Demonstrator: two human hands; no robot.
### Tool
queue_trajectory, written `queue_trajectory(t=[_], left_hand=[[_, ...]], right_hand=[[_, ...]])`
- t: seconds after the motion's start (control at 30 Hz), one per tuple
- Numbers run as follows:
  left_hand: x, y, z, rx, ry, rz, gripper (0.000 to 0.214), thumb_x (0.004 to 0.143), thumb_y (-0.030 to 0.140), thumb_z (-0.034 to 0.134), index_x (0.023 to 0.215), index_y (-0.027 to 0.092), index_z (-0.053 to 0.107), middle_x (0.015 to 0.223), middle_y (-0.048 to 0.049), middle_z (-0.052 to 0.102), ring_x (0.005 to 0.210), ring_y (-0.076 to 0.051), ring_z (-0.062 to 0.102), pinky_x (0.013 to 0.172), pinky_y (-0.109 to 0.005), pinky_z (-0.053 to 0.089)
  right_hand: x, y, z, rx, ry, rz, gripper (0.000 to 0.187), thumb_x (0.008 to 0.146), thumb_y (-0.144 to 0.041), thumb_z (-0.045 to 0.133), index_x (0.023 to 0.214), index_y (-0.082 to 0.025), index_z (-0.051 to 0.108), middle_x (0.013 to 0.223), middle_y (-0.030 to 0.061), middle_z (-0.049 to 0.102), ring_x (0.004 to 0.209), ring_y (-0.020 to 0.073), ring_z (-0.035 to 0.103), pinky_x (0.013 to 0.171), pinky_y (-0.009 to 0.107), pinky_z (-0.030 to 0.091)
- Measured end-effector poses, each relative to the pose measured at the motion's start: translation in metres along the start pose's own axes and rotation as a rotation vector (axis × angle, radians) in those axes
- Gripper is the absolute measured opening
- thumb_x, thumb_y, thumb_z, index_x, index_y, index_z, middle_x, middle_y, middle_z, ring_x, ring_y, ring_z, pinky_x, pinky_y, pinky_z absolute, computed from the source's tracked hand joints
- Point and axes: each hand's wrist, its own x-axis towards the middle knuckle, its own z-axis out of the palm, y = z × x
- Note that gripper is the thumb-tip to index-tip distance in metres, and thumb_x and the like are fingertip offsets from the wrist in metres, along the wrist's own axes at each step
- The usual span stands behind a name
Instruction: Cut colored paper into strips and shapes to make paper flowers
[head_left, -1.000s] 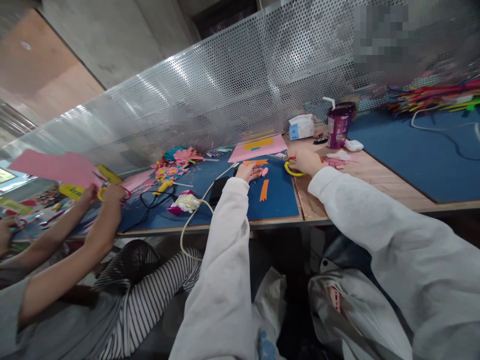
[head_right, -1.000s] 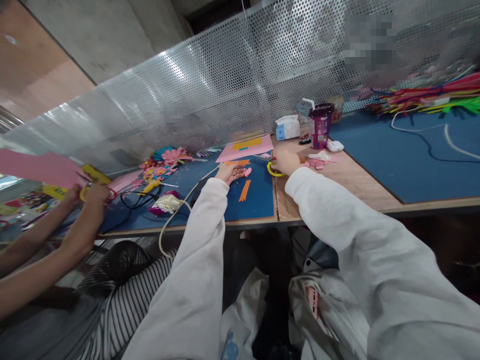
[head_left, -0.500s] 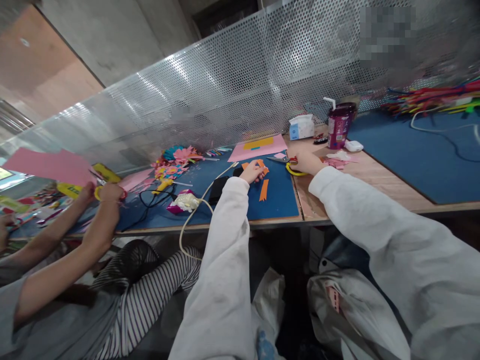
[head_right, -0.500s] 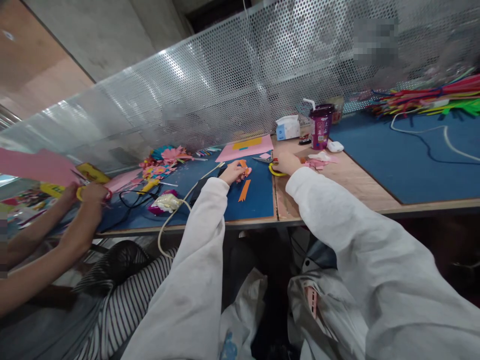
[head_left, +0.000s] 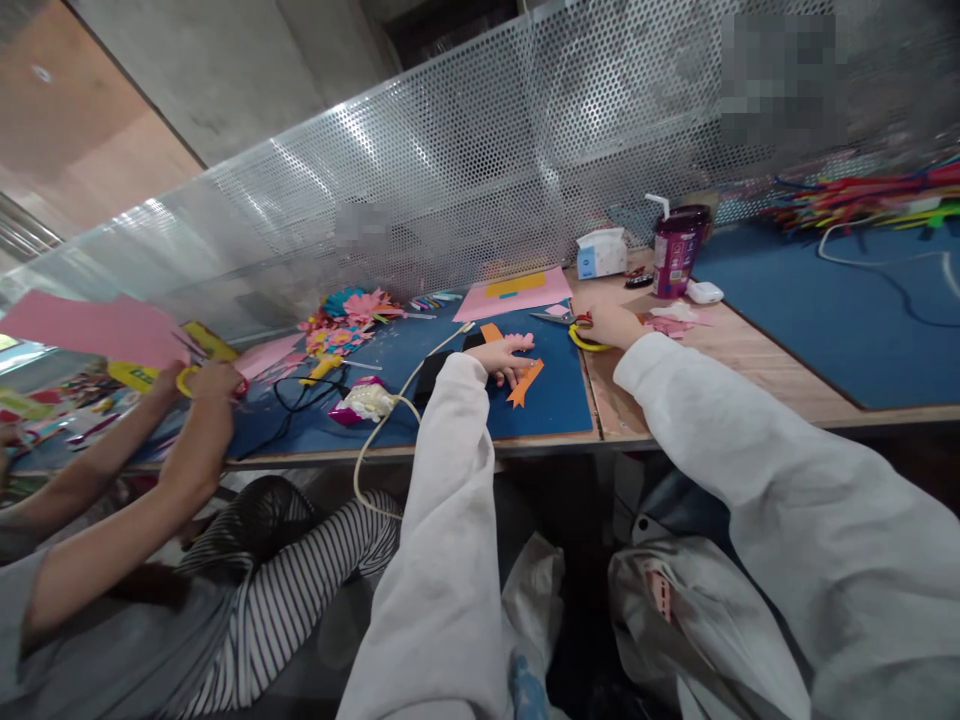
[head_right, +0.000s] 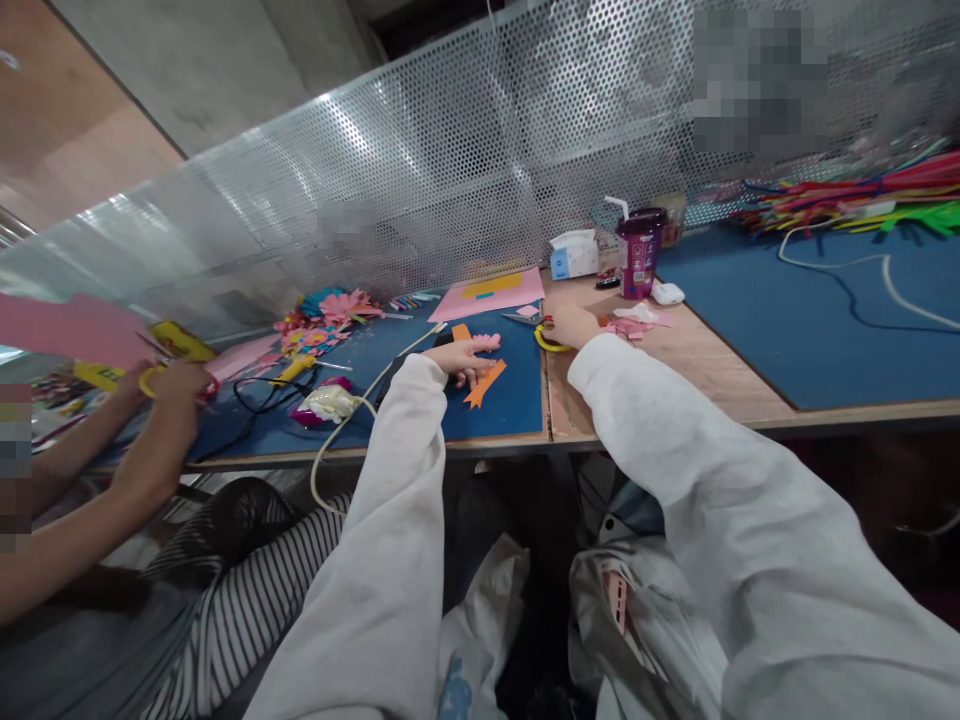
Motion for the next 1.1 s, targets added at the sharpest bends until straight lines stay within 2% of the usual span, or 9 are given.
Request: queue_trajectory(t=[0.13, 0.3, 0.37, 0.47, 0.53, 0.67, 0.8, 0.97, 1.1], left_hand=[[-0.005, 0.002, 0.0, -0.012, 0.057, 0.025, 0.085, 0.076, 0.038, 0.07, 0.149, 0.019, 0.03, 0.06, -0.0028, 0.067, 0.05, -0.016, 0.064, 0.04, -0.019, 0.035], [-0.004, 0.0, -0.009, -0.035, 0.179, 0.11, 0.061, 0.08, 0.03, 0.066, 0.137, 0.015, 0.048, 0.054, -0.0012, 0.063, 0.042, -0.011, 0.058, 0.037, -0.017, 0.03], [-0.002, -0.003, -0.015, -0.094, 0.375, 0.156, 0.049, 0.082, 0.027, 0.063, 0.128, 0.013, 0.055, 0.052, 0.0009, 0.061, 0.038, -0.008, 0.052, 0.037, -0.017, 0.029], [0.002, -0.009, -0.025, -0.219, 0.834, 0.229, 0.028, 0.086, 0.021, 0.053, 0.111, 0.013, 0.062, 0.047, 0.0057, 0.053, 0.034, -0.005, 0.044, 0.038, -0.016, 0.03], [0.004, -0.011, -0.03, -0.296, 1.072, 0.237, 0.022, 0.087, 0.021, 0.048, 0.101, 0.013, 0.063, 0.045, 0.0071, 0.049, 0.033, -0.005, 0.041, 0.04, -0.016, 0.034], [0.009, -0.018, -0.035, -0.293, 1.29, 0.154, 0.022, 0.086, 0.016, 0.043, 0.097, 0.014, 0.063, 0.049, 0.005, 0.052, 0.04, -0.008, 0.048, 0.048, -0.018, 0.043], [0.018, -0.029, -0.035, -0.064, 1.261, 0.037, 0.025, 0.086, 0.016, 0.043, 0.1, 0.014, 0.064, 0.074, -0.0037, 0.069, 0.067, -0.012, 0.065, 0.07, -0.021, 0.051], [0.029, -0.039, -0.027, 0.398, 0.936, 0.024, 0.029, 0.078, 0.015, 0.057, 0.105, 0.014, 0.068, 0.114, -0.01, 0.069, 0.11, -0.018, 0.062, 0.099, -0.023, 0.042], [0.033, -0.042, -0.022, 0.525, 0.783, 0.061, 0.044, 0.077, 0.019, 0.06, 0.121, 0.014, 0.062, 0.126, -0.0108, 0.063, 0.117, -0.02, 0.058, 0.102, -0.026, 0.04]], right_hand=[[-0.001, -0.002, -0.001, -0.008, -0.004, 0.009, 0.044, 0.085, -0.044, 0.052, 0.104, -0.007, 0.068, 0.101, 0.0213, 0.069, 0.094, 0.0308, 0.066, 0.074, 0.033, 0.048], [-0.002, -0.002, -0.003, -0.013, -0.009, 0.009, 0.044, 0.086, -0.044, 0.05, 0.105, -0.008, 0.067, 0.103, 0.022, 0.068, 0.096, 0.0309, 0.065, 0.076, 0.034, 0.049], [-0.002, -0.003, -0.004, -0.015, -0.014, 0.006, 0.043, 0.086, -0.043, 0.051, 0.107, -0.008, 0.066, 0.104, 0.0216, 0.068, 0.096, 0.0301, 0.065, 0.077, 0.034, 0.049], [-0.003, -0.003, -0.004, -0.023, -0.012, 0.007, 0.044, 0.086, -0.042, 0.051, 0.108, -0.008, 0.066, 0.104, 0.0217, 0.069, 0.096, 0.0306, 0.065, 0.077, 0.034, 0.049], [-0.004, -0.004, -0.004, -0.028, 0.001, 0.004, 0.045, 0.087, -0.043, 0.05, 0.108, -0.007, 0.066, 0.104, 0.0217, 0.069, 0.097, 0.0312, 0.065, 0.077, 0.034, 0.049], [-0.005, -0.005, -0.004, -0.042, 0.005, 0.005, 0.046, 0.087, -0.043, 0.049, 0.108, -0.007, 0.067, 0.104, 0.0228, 0.068, 0.097, 0.0317, 0.065, 0.077, 0.035, 0.049], [-0.005, -0.006, -0.003, -0.117, 0.009, -0.056, 0.045, 0.088, -0.041, 0.047, 0.108, -0.006, 0.067, 0.113, 0.0254, 0.063, 0.104, 0.0356, 0.061, 0.081, 0.04, 0.048], [-0.011, -0.01, -0.008, -0.11, 0.094, -0.059, 0.045, 0.085, -0.036, 0.053, 0.119, -0.007, 0.06, 0.122, 0.0258, 0.057, 0.113, 0.0376, 0.052, 0.085, 0.042, 0.045], [-0.022, -0.03, -0.014, -0.012, 0.192, -0.179, 0.038, 0.089, -0.02, 0.043, 0.12, -0.005, 0.06, 0.122, 0.0255, 0.057, 0.114, 0.0345, 0.052, 0.089, 0.042, 0.044]])
